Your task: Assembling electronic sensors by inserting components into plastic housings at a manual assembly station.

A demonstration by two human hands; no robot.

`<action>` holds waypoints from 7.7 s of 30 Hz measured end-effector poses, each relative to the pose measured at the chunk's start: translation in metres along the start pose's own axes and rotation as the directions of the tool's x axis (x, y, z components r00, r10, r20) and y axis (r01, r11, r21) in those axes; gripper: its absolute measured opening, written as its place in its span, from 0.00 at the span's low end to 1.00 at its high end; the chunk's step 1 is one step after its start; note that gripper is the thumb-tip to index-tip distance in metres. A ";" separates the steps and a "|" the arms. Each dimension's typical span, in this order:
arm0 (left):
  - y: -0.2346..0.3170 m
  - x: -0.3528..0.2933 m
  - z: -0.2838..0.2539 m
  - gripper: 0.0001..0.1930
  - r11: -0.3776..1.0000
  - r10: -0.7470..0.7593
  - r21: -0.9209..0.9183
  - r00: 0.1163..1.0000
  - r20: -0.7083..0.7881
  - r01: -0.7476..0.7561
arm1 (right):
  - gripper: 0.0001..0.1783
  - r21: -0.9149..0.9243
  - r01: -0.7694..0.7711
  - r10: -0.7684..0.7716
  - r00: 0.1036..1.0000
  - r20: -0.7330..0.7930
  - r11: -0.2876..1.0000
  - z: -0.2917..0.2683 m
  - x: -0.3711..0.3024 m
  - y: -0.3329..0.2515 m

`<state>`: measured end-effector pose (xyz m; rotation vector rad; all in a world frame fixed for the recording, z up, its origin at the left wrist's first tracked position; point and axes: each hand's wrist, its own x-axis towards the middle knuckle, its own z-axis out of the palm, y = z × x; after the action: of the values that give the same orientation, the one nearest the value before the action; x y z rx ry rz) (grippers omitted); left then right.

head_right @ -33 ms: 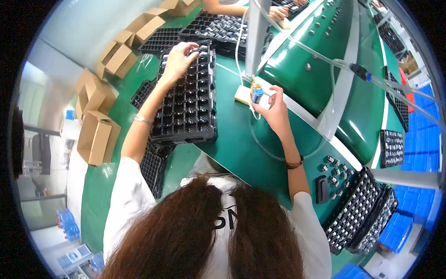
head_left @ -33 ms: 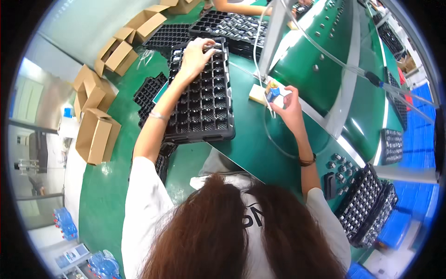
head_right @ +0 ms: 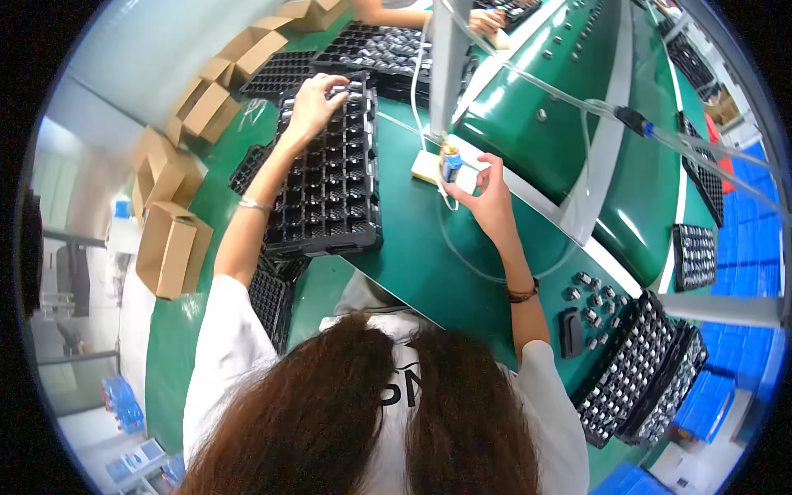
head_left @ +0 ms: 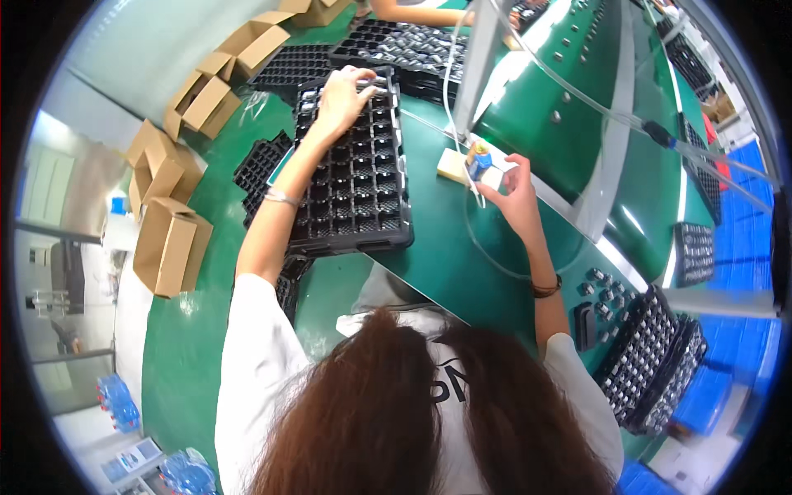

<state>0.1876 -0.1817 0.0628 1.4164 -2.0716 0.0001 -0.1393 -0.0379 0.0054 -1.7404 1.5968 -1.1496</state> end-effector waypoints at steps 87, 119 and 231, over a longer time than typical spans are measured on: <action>-0.025 -0.002 -0.011 0.11 0.972 -0.128 0.218 0.971 0.201 0.083 | 0.37 0.018 0.000 0.002 0.994 -0.105 1.000 -0.010 -0.003 -0.002; 0.213 -0.150 0.011 0.19 -0.494 -0.005 -0.556 0.637 0.771 0.668 | 0.16 -0.057 0.061 -0.080 0.888 -0.453 0.997 -0.024 0.105 0.079; 0.213 -0.125 0.100 0.16 -0.371 -0.319 -0.769 0.706 0.632 0.521 | 0.11 0.665 -0.135 0.225 0.973 -0.051 0.735 -0.037 0.049 0.039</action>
<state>-0.0113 -0.0195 -0.0076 0.8784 -0.6142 -1.7593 -0.1935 -0.0857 0.0039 -1.0364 1.1686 -1.5133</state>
